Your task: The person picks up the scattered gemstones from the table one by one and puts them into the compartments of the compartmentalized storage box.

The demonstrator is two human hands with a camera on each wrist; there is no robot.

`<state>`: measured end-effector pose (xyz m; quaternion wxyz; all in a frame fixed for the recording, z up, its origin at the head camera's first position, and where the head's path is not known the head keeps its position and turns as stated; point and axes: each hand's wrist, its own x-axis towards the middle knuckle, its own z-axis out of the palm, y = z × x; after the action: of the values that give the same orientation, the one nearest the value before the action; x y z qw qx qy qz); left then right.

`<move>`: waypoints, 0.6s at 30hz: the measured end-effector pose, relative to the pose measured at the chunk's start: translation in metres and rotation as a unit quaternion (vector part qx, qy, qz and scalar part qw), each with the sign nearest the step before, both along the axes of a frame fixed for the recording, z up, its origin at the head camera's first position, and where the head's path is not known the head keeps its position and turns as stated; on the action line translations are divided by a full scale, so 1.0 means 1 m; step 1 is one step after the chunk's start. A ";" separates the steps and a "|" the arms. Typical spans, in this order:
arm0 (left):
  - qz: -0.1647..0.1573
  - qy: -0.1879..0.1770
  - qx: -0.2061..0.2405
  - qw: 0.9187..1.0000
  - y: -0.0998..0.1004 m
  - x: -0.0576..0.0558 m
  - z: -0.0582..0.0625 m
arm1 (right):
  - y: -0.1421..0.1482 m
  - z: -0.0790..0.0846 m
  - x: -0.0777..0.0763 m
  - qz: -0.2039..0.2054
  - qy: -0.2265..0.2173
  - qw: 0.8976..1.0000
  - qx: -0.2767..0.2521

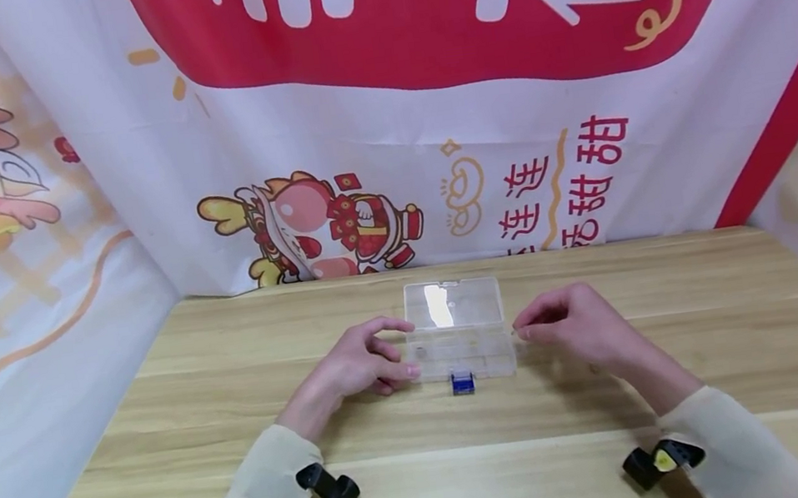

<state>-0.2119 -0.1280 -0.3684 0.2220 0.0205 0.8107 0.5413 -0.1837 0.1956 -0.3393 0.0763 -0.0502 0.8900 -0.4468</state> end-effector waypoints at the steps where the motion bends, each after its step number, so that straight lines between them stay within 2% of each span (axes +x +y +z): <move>1: 0.000 0.000 0.000 1.000 0.000 0.000 0.000 | 0.000 -0.001 0.000 0.001 0.000 1.000 -0.001; 8: 0.002 -0.001 -0.003 1.000 0.001 0.001 0.000 | -0.002 -0.004 0.000 0.004 -0.010 1.000 -0.001; 18: 0.003 -0.005 -0.007 1.000 0.000 -0.001 -0.001 | -0.007 -0.010 0.000 0.008 -0.007 0.999 0.032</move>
<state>-0.2134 -0.1278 -0.3693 0.2246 0.0144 0.8133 0.5365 -0.1840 0.1883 -0.3496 0.0873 -0.0518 0.9030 -0.4175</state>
